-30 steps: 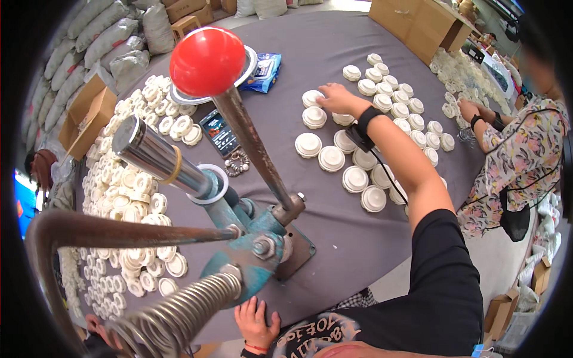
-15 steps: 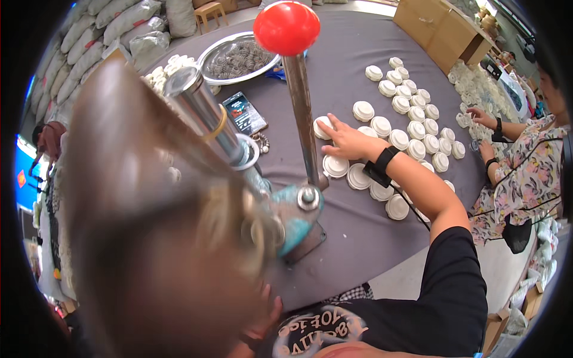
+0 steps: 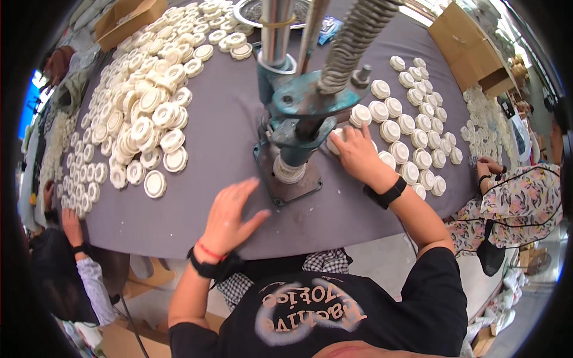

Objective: Using a manual hand press to join or stamp small white plastic/rubber parts.

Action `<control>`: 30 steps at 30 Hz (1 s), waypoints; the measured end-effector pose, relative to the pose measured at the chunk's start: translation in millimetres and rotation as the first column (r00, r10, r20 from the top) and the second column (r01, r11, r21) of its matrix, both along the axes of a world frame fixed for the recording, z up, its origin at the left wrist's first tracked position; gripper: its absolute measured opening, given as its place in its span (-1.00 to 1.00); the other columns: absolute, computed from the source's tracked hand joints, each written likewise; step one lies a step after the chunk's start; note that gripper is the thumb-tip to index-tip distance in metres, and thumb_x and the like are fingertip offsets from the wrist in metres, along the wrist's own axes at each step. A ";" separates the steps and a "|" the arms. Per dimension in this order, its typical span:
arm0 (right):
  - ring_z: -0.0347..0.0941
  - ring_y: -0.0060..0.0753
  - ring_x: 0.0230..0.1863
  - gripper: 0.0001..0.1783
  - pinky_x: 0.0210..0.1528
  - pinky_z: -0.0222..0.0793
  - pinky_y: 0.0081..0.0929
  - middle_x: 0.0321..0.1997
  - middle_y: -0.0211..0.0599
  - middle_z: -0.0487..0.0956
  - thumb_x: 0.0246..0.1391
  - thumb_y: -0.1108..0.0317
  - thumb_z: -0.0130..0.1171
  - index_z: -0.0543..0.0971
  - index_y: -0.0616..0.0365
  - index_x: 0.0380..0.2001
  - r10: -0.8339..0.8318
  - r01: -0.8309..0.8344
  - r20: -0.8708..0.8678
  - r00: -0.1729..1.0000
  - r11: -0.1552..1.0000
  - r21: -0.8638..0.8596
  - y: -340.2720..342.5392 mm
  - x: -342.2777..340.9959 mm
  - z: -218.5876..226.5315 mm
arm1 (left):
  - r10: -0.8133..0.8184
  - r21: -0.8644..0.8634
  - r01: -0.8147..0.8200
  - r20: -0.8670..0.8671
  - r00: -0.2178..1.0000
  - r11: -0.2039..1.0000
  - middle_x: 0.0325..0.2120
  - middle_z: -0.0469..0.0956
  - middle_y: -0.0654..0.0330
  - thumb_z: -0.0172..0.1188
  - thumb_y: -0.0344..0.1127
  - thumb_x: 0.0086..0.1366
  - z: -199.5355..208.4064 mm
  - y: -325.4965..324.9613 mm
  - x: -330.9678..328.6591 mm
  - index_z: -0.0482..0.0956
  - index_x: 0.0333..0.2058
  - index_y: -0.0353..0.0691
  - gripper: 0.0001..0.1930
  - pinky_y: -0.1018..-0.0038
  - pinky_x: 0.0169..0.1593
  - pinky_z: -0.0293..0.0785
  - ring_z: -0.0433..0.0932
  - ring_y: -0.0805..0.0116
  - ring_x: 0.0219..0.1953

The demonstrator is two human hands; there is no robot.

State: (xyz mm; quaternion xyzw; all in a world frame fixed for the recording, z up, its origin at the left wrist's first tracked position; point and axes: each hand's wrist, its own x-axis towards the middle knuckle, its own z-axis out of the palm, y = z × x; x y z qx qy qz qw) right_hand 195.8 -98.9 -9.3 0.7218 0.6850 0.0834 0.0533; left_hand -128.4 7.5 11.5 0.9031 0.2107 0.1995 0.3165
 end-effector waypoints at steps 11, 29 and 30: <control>0.42 -0.26 0.13 -0.47 0.13 0.38 -0.24 0.19 -0.14 0.38 0.24 0.28 -0.04 0.21 0.27 0.21 0.087 0.305 -0.673 -0.735 0.928 -0.214 -55.8 -106.9 19.6 | 0.240 -0.068 -0.231 0.360 0.901 0.970 0.05 0.43 -0.03 0.46 -0.07 -0.05 -28.3 -67.3 54.3 0.31 0.15 -0.36 -0.16 0.25 0.13 0.31 0.42 0.04 0.06; 0.37 -0.68 -0.60 -0.44 -0.62 0.31 -0.70 -0.52 -0.45 0.44 0.34 0.21 -0.12 0.18 0.17 0.32 -0.301 0.213 -0.921 -0.247 0.910 -0.355 7.5 -88.2 17.4 | 0.122 -0.228 -0.077 0.189 0.974 0.971 -0.11 0.53 0.09 0.49 -0.18 -0.24 -31.3 18.8 97.7 0.52 -0.07 -0.24 -0.34 0.09 0.14 0.23 0.35 -0.04 0.13; 0.37 -0.69 -0.60 -0.44 -0.60 0.32 -0.70 -0.52 -0.46 0.44 0.33 0.19 -0.11 0.19 0.18 0.32 -0.306 0.204 -0.929 -0.207 0.915 -0.347 6.8 -91.1 19.5 | 0.083 -0.201 -0.051 0.151 0.985 0.978 -0.11 0.54 0.10 0.50 -0.16 -0.26 -33.8 20.4 98.2 0.54 -0.10 -0.21 -0.35 0.06 0.15 0.22 0.33 -0.07 0.15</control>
